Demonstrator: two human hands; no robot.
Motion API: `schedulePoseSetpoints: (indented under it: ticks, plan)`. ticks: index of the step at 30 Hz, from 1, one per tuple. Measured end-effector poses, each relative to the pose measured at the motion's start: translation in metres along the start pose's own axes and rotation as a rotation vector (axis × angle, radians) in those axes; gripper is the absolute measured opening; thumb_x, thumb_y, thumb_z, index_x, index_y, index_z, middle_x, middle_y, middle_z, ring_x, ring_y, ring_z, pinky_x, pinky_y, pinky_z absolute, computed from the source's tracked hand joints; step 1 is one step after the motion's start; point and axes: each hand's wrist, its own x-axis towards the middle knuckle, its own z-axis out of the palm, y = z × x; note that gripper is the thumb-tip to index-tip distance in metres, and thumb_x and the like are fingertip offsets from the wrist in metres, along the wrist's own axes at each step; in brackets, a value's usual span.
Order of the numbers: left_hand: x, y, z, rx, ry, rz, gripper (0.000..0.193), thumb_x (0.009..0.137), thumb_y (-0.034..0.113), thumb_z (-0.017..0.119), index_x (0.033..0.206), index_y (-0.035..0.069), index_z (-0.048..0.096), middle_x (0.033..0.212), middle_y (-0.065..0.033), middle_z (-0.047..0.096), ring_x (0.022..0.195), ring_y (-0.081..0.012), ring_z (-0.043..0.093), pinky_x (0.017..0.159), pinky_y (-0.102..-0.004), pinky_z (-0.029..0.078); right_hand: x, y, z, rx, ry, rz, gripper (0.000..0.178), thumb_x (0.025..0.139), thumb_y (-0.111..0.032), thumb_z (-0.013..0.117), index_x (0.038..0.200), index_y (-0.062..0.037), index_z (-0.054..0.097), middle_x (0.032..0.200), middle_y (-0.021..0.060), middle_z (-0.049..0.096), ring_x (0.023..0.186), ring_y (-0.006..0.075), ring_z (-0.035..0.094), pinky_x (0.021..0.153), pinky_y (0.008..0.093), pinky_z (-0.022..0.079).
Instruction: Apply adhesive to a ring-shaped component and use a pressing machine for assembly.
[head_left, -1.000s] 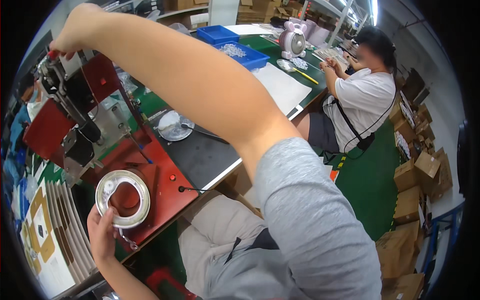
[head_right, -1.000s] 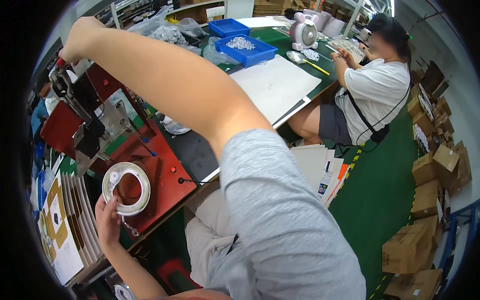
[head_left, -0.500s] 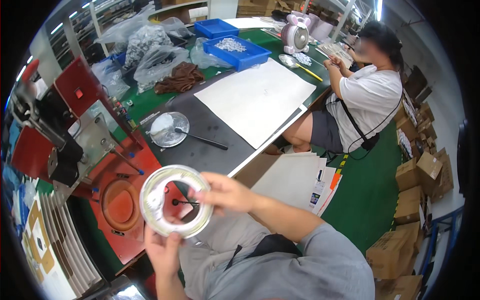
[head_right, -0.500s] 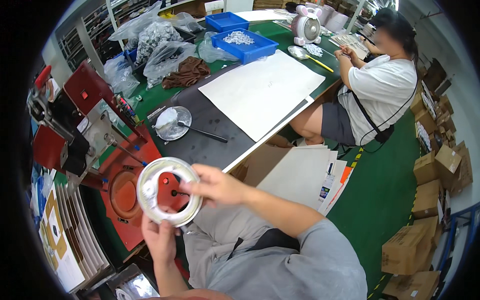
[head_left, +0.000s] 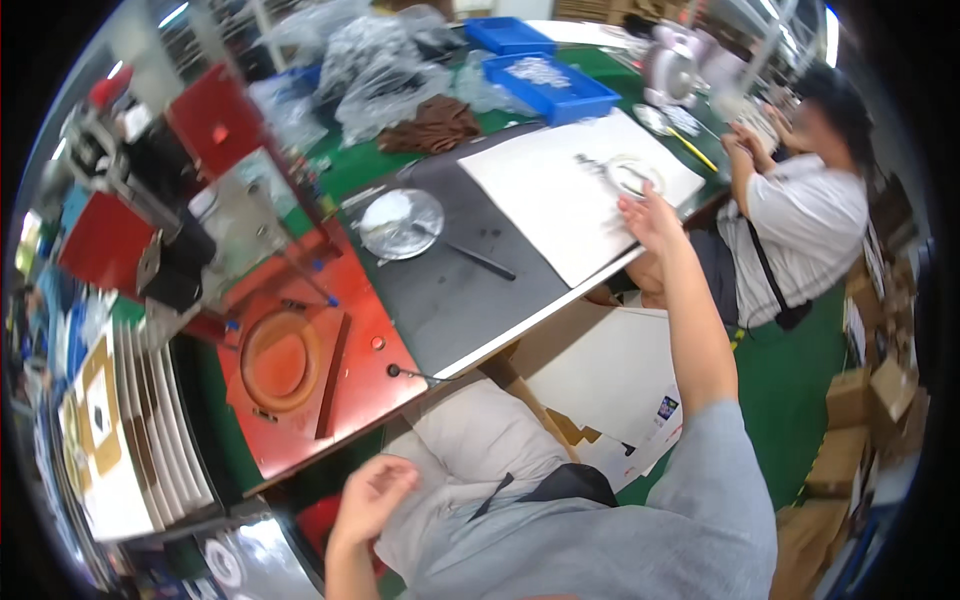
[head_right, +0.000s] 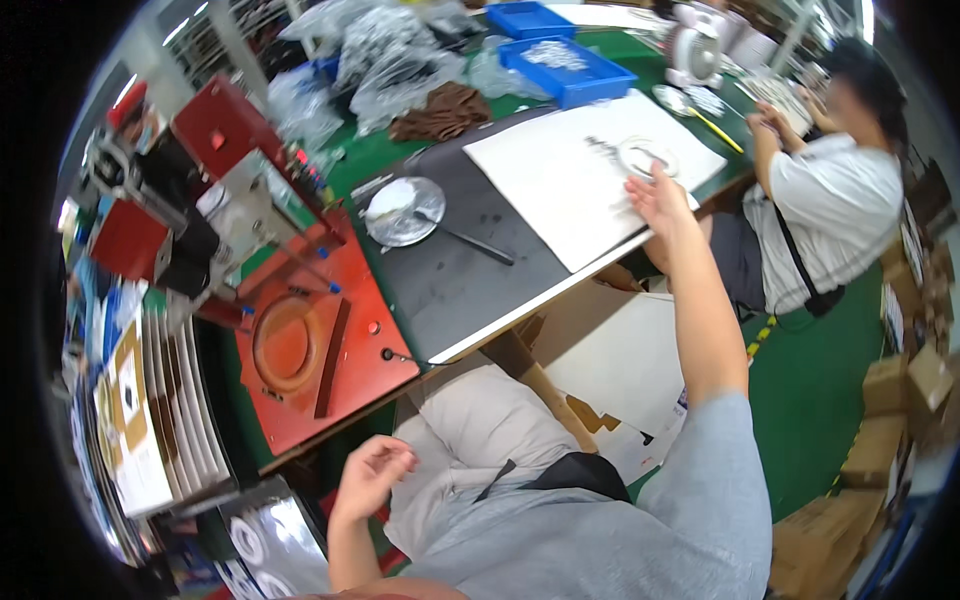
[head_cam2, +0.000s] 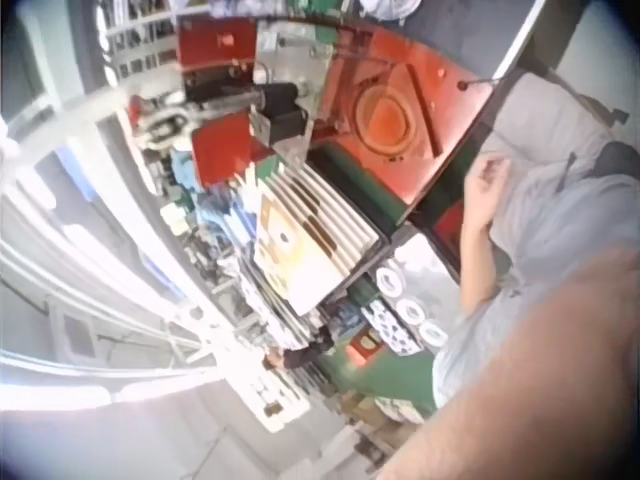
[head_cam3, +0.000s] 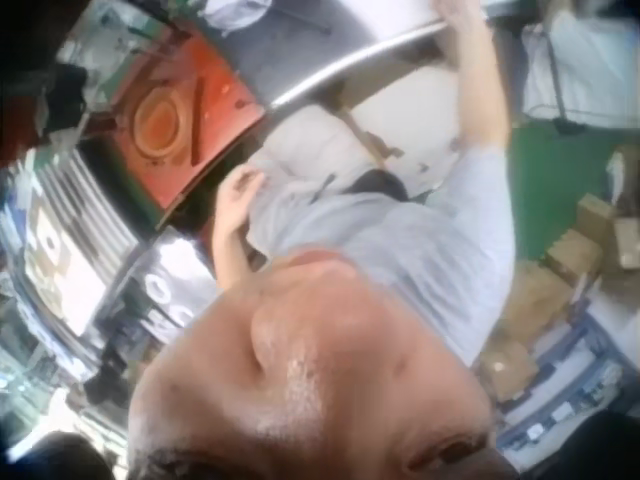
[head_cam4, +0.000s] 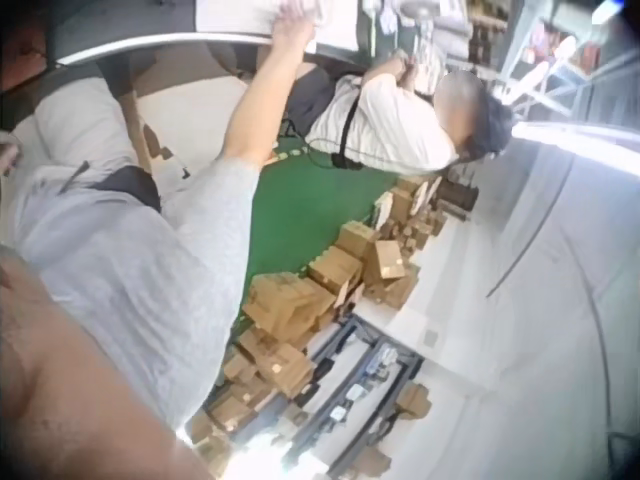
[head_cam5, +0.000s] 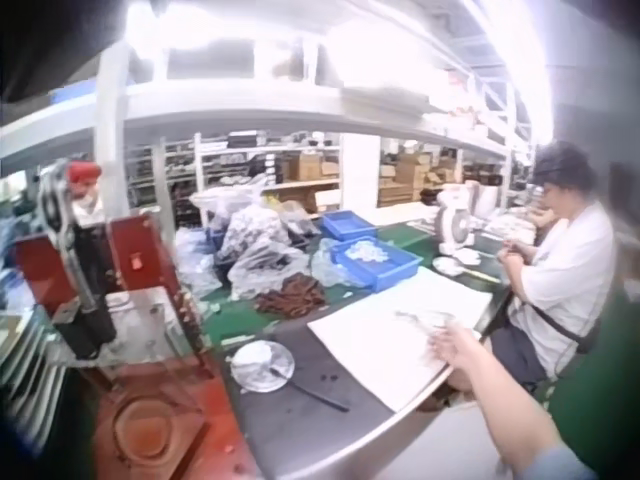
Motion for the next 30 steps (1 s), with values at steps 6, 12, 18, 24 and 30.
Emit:
schedulePoseSetpoints:
  ticks: [6, 12, 18, 24, 30]
  plan:
    - [-0.070, -0.072, -0.089, 0.036, 0.734, -0.096, 0.015, 0.106, 0.018, 0.060, 0.098, 0.006, 0.063, 0.085, -0.0015, 0.067, 0.072, -0.0086, 0.060, 0.062, -0.0232, 0.046, -0.152, 0.073, 0.078, -0.204, -0.394, -0.018, 0.024, 0.108, -0.021, 0.058, 0.123, -0.0028, 0.063, 0.108, 0.0042, 0.069, 0.084, 0.0072, 0.061, 0.070, 0.0197, 0.047]
    - [-0.141, -0.134, -0.150, 0.523, 1.530, -0.158, 0.025, 0.094, 0.023, 0.070, 0.102, 0.000, 0.069, 0.094, -0.0189, 0.071, 0.088, -0.0330, 0.069, 0.082, -0.0435, 0.054, -0.290, 0.173, 0.127, -0.838, -1.813, 0.409, 0.014, 0.092, -0.006, 0.073, 0.102, 0.0019, 0.079, 0.095, 0.0105, 0.073, 0.078, 0.0160, 0.066, 0.065, 0.0284, 0.052]
    - [-0.245, -0.203, -0.178, 0.941, 1.764, -0.445, 0.052, 0.087, 0.022, 0.073, 0.131, -0.001, 0.057, 0.129, -0.0306, 0.058, 0.125, -0.0464, 0.053, 0.108, -0.0529, 0.042, -0.354, 0.290, 0.160, -0.942, -1.769, 0.630, 0.028, 0.107, -0.021, 0.062, 0.102, 0.0027, 0.075, 0.098, 0.0056, 0.074, 0.080, 0.0117, 0.062, 0.072, 0.0276, 0.050]
    - [-0.289, -0.246, -0.232, 0.943, 1.871, -0.791, 0.067, 0.087, 0.030, 0.071, 0.143, -0.003, 0.052, 0.144, -0.0329, 0.053, 0.139, -0.0476, 0.046, 0.115, -0.0526, 0.039, -0.324, 0.335, 0.172, -0.964, -1.720, 0.686, 0.031, 0.108, -0.027, 0.059, 0.114, -0.0010, 0.074, 0.098, 0.0028, 0.073, 0.074, 0.0067, 0.059, 0.065, 0.0225, 0.046]
    - [-0.289, -0.240, -0.234, 0.813, 1.870, -0.731, 0.052, 0.079, 0.018, 0.073, 0.127, 0.002, 0.063, 0.119, -0.0273, 0.071, 0.113, -0.0432, 0.068, 0.096, -0.0500, 0.054, -0.287, 0.355, 0.156, -0.888, -1.481, 0.886, 0.034, 0.108, -0.035, 0.058, 0.117, -0.0039, 0.067, 0.100, 0.0012, 0.068, 0.075, 0.0088, 0.062, 0.065, 0.0233, 0.048]
